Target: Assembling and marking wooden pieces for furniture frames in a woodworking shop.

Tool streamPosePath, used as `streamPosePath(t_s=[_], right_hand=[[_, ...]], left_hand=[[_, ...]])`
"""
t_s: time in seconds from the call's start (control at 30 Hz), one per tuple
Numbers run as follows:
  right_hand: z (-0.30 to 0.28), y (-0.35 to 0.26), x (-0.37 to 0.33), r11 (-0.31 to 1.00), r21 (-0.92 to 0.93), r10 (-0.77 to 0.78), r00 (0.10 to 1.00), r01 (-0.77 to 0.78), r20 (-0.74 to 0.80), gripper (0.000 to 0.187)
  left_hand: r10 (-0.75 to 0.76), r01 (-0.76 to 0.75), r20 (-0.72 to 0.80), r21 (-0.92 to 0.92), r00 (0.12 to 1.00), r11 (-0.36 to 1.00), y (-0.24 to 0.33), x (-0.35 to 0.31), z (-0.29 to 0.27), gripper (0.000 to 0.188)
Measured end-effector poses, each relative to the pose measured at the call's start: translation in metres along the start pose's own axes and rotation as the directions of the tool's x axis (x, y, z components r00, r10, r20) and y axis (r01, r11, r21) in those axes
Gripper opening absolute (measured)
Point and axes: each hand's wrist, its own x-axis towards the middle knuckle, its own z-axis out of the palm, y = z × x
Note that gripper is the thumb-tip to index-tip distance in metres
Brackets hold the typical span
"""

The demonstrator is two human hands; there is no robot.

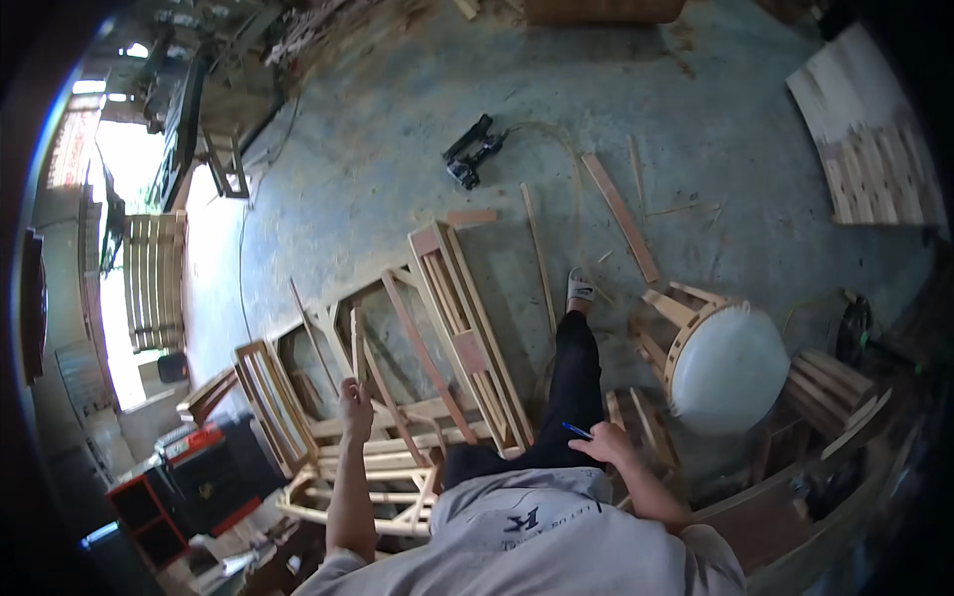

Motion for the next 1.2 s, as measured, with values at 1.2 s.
streamPosePath(t_s=[1.2], right_hand=[[-0.535,-0.831,0.452,0.938,0.197,-0.247,0.949,0.285,-0.196,0.033]], left_hand=[[-0.098,-0.130,-0.410,-0.494,0.907,0.860,0.168,0.951,-0.386,0.015]])
